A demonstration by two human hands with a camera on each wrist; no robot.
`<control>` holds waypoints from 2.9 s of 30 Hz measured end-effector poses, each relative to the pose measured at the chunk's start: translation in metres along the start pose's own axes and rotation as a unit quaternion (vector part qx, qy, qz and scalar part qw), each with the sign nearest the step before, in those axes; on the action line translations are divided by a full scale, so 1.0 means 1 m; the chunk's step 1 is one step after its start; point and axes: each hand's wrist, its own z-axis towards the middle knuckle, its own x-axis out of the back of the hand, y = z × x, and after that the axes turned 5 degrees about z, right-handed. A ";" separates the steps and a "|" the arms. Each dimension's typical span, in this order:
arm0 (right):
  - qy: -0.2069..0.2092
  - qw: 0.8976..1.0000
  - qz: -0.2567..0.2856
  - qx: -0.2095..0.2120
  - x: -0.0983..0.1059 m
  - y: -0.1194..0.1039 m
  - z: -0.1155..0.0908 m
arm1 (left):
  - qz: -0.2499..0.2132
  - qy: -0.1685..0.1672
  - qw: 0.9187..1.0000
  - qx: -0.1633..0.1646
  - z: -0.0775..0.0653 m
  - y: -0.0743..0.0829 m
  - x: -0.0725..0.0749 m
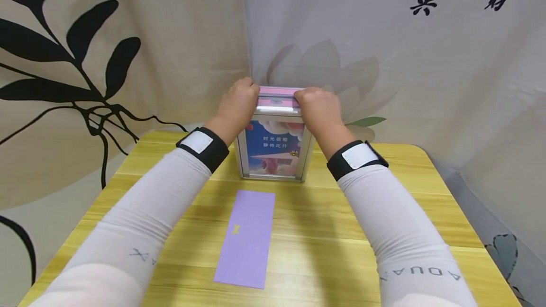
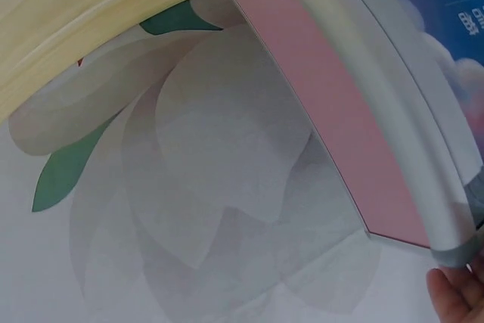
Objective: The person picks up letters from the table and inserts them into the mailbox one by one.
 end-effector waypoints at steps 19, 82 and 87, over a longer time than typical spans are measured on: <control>0.061 0.996 0.065 0.017 0.007 -0.007 -0.037 | -0.145 0.187 0.972 0.007 -0.059 -0.016 -0.011; -0.168 0.973 0.117 -0.106 -0.018 -0.045 -0.186 | 0.016 -0.319 0.908 0.272 -0.167 0.037 -0.141; -0.158 0.975 0.120 -0.101 -0.019 -0.044 -0.187 | -0.030 -0.306 0.909 0.283 -0.170 0.033 -0.134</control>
